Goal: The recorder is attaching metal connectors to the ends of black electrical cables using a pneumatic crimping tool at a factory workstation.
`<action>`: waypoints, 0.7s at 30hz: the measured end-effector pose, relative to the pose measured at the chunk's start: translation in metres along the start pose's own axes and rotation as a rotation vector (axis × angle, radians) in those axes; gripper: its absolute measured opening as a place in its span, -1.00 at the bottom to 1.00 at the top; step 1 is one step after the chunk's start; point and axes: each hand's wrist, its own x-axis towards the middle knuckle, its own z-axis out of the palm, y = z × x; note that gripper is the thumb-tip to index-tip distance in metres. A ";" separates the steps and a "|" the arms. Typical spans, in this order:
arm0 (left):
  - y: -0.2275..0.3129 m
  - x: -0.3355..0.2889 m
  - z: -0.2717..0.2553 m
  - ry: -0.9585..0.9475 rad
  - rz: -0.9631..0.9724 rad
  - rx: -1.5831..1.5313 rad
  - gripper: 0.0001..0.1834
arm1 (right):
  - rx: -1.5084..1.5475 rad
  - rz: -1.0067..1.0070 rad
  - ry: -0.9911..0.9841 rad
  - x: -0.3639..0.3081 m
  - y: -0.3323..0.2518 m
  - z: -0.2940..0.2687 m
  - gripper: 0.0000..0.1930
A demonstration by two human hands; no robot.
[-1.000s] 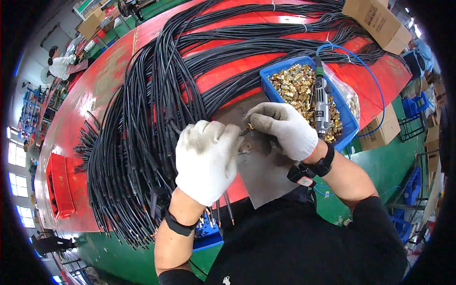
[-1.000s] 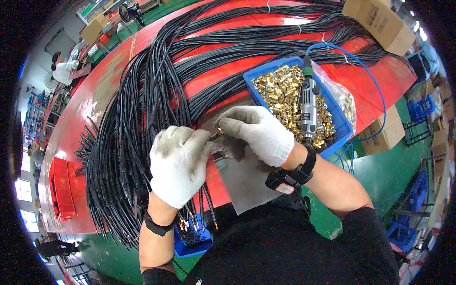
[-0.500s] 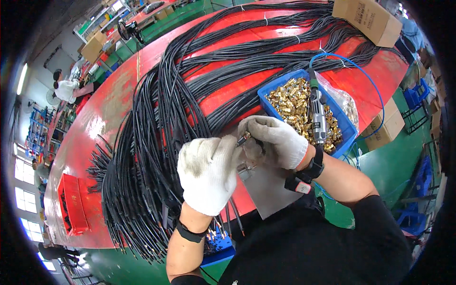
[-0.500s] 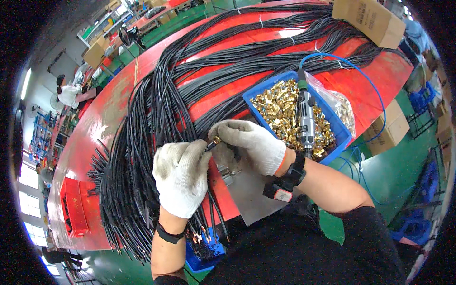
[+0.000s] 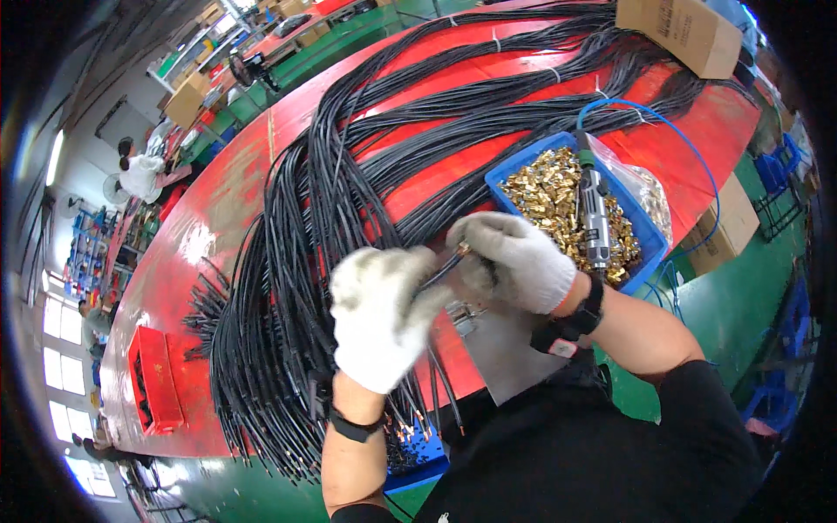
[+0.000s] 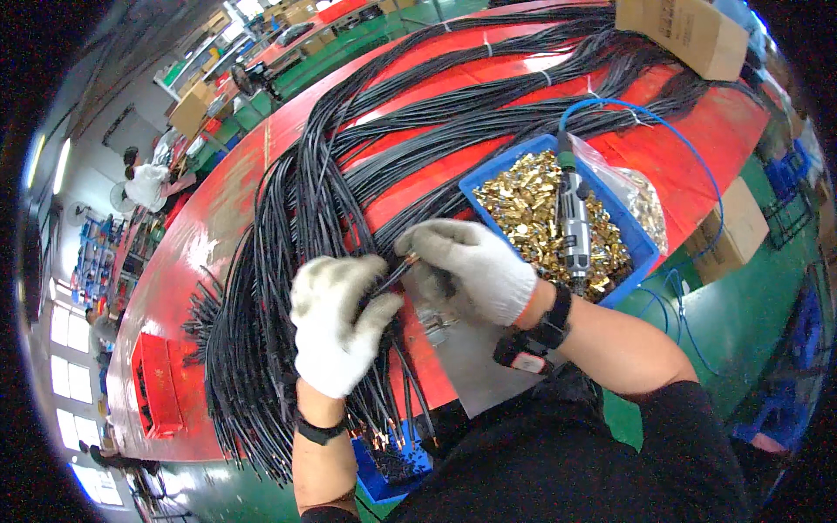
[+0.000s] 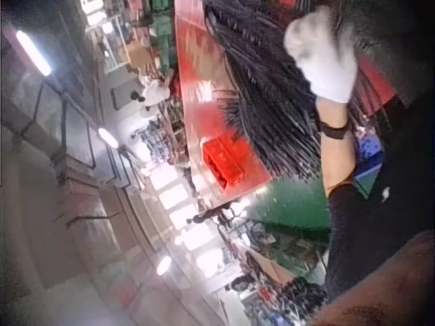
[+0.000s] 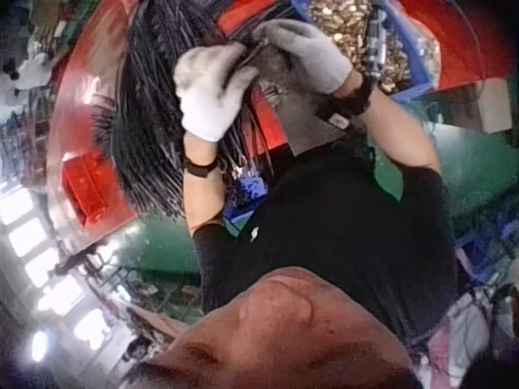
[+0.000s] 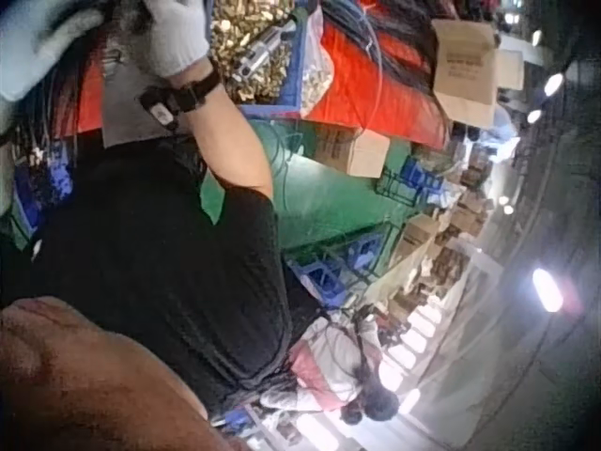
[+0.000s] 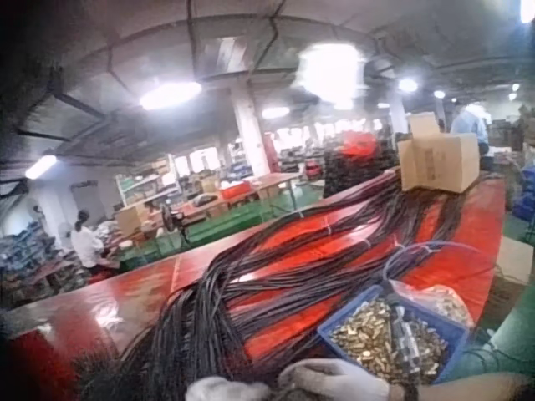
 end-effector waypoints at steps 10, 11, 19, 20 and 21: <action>-0.059 -0.014 0.012 -0.119 -0.264 0.187 -0.30 | 0.108 -0.198 0.134 -0.014 -0.045 -0.004 -0.70; -0.063 -0.010 0.017 -0.120 -0.257 0.195 -0.34 | 0.100 -0.206 0.104 -0.015 -0.047 -0.004 -0.70; -0.034 0.015 0.015 -0.122 -0.076 -0.058 -0.59 | -0.326 -0.312 0.081 -0.044 -0.072 0.004 -0.70; -0.025 0.017 0.012 -0.121 -0.058 -0.104 -0.59 | -0.400 -0.406 0.062 -0.043 -0.066 0.001 -0.70; -0.019 0.021 0.008 -0.123 -0.028 -0.129 -0.59 | -0.481 -0.505 0.043 -0.041 -0.061 0.001 -0.70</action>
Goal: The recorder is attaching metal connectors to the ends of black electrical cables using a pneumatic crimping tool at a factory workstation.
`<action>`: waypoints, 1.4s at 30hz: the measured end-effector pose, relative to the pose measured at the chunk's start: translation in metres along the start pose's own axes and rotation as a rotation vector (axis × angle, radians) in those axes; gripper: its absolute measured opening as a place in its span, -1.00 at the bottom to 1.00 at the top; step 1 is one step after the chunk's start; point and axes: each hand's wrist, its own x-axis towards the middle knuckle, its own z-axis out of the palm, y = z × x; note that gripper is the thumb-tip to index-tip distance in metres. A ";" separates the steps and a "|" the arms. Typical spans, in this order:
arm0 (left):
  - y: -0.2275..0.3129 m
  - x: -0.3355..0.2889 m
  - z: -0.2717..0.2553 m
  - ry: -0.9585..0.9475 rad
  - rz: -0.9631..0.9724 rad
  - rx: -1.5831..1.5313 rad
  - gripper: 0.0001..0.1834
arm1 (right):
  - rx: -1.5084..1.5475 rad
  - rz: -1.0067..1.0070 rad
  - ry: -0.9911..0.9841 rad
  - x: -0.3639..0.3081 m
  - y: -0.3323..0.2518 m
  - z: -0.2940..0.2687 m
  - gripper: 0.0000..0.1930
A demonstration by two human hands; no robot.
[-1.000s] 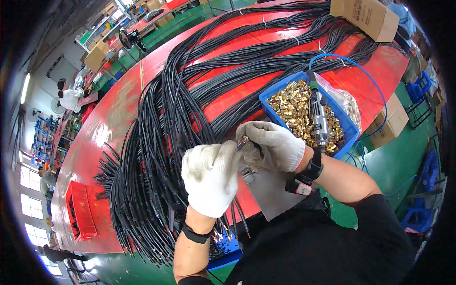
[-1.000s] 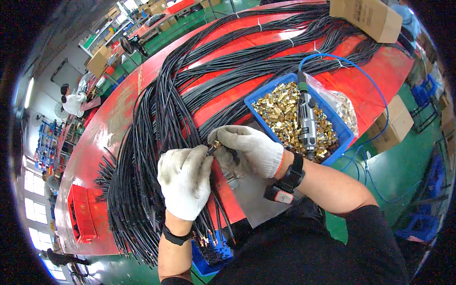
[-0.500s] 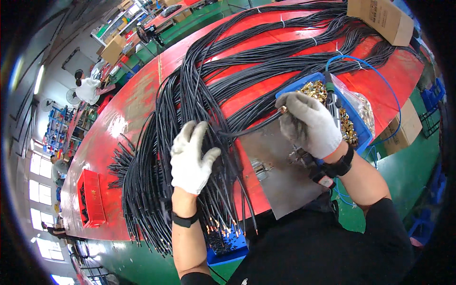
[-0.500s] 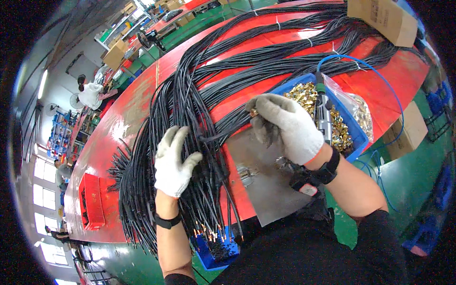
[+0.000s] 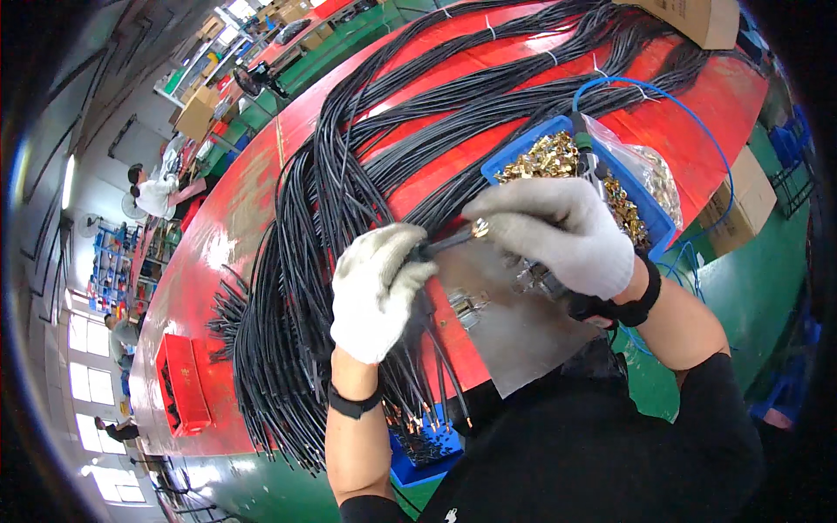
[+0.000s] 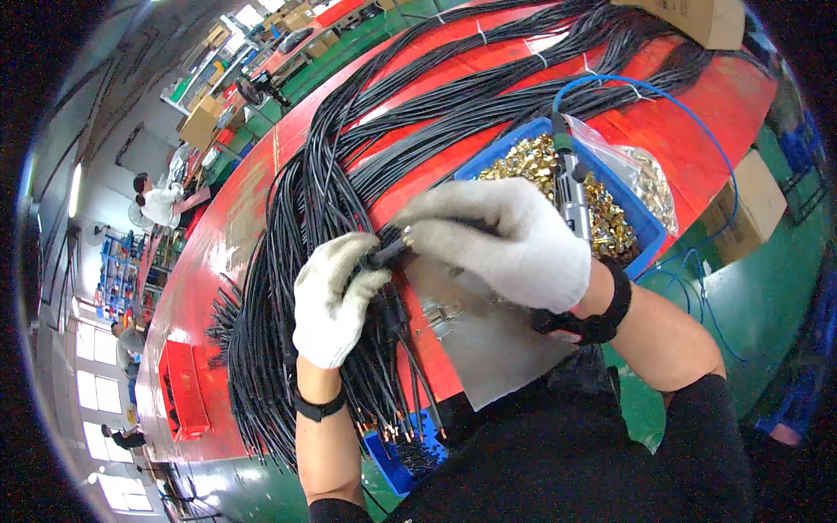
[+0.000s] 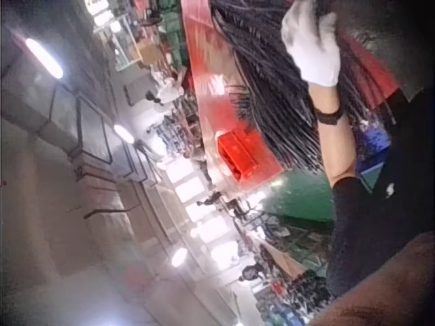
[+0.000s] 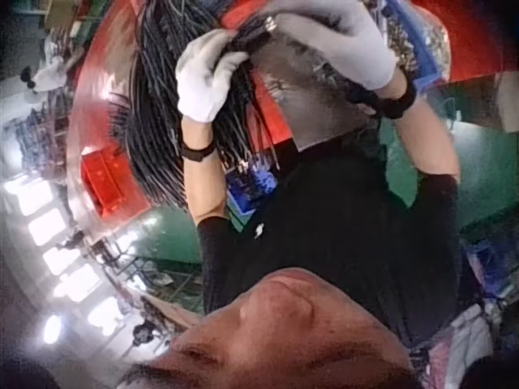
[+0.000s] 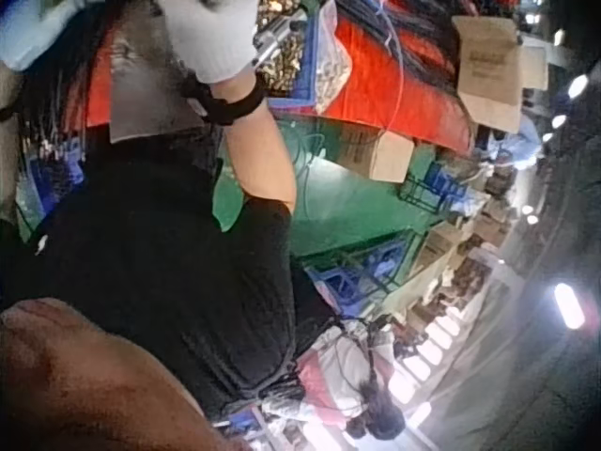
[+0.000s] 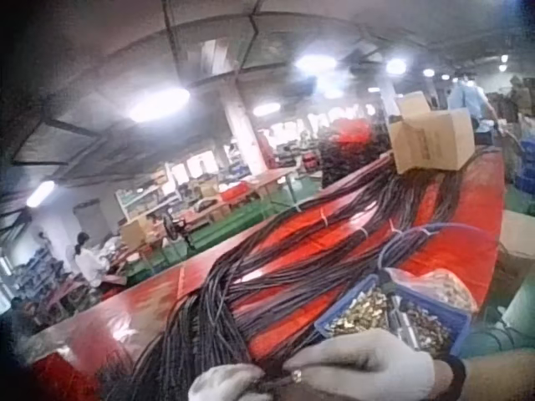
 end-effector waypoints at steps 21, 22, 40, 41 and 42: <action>0.022 -0.027 -0.003 -0.021 -0.183 -0.424 -0.59 | -0.425 -0.323 -0.149 0.002 -0.018 0.018 -0.81; 0.022 -0.028 -0.003 -0.020 -0.172 -0.417 -0.59 | -0.436 -0.332 -0.145 0.002 -0.018 0.019 -0.81; 0.043 -0.007 -0.008 -0.106 0.036 -0.055 -0.50 | -0.708 -0.385 -0.210 -0.005 -0.001 0.009 -0.87; 0.045 -0.006 -0.008 -0.108 0.045 -0.003 -0.51 | -0.718 -0.392 -0.220 -0.004 0.000 0.008 -0.86; 0.048 -0.006 -0.008 -0.110 0.052 0.048 -0.52 | -0.728 -0.396 -0.232 -0.004 0.002 0.007 -0.85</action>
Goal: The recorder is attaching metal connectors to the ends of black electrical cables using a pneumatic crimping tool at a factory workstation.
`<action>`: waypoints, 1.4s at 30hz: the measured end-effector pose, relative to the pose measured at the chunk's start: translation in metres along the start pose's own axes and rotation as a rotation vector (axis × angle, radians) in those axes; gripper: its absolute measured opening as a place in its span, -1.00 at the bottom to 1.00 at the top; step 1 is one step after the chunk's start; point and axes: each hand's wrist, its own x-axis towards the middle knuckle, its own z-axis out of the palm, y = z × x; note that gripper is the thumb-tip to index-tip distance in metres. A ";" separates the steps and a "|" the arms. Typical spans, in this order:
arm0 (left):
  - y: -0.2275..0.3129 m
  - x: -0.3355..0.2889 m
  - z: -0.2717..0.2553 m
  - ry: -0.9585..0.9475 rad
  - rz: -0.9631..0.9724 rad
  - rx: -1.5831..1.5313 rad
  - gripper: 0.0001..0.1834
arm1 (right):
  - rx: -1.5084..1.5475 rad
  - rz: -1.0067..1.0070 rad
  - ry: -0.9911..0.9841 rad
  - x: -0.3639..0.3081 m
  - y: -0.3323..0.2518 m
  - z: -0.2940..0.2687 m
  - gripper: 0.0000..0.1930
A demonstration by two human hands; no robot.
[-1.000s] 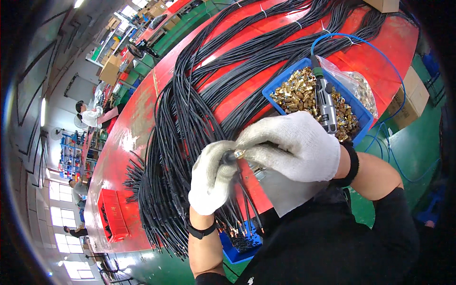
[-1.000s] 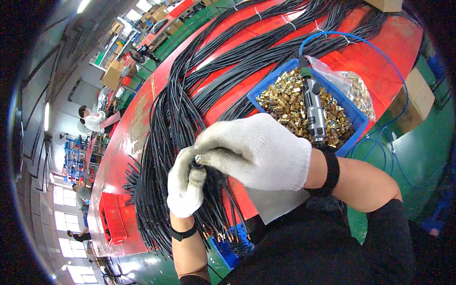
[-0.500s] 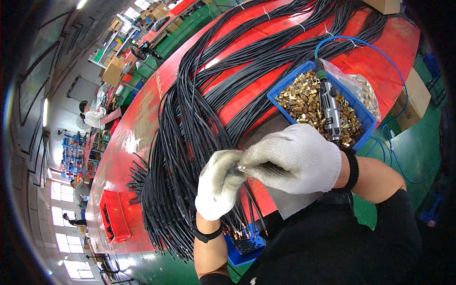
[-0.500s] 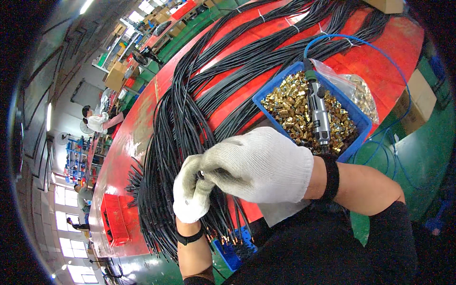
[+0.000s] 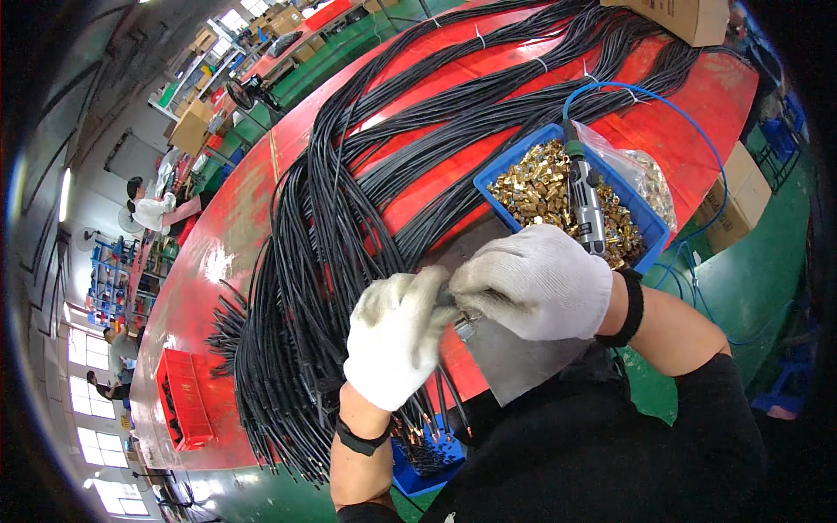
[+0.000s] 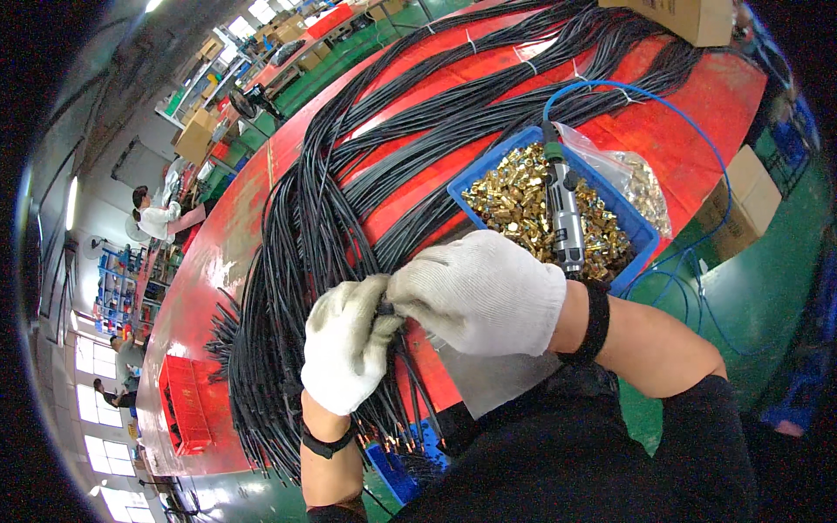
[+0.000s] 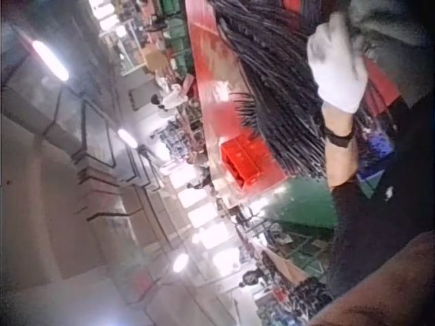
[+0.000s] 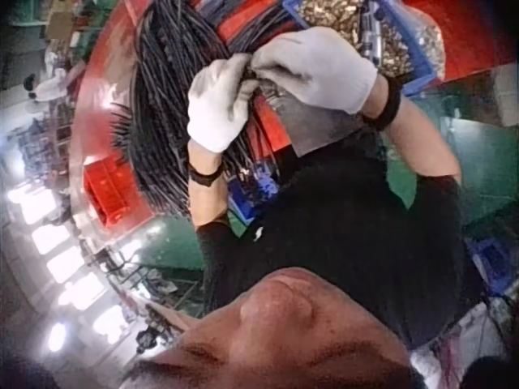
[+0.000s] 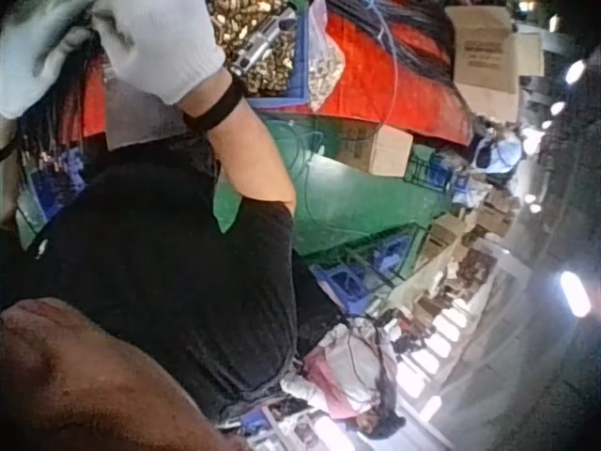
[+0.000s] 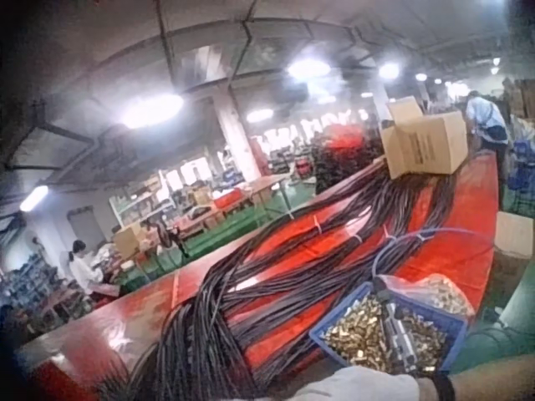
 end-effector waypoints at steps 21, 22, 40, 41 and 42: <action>0.001 -0.012 0.013 -0.102 -0.063 -0.107 -0.52 | 1.514 0.800 -0.237 -0.020 0.037 0.045 -0.32; 0.001 -0.012 0.014 -0.099 -0.077 -0.095 -0.52 | 1.483 0.811 -0.216 -0.018 0.039 0.045 -0.33; -0.028 -0.050 0.051 0.133 -0.269 -0.554 -0.33 | 0.228 0.044 0.078 0.007 -0.002 0.047 -0.70; -0.030 -0.051 0.053 0.153 -0.237 -0.540 -0.33 | 0.214 0.031 0.075 0.006 -0.002 0.047 -0.70; -0.033 -0.053 0.056 0.177 -0.207 -0.522 -0.33 | 0.222 0.010 0.098 0.007 -0.006 0.047 -0.70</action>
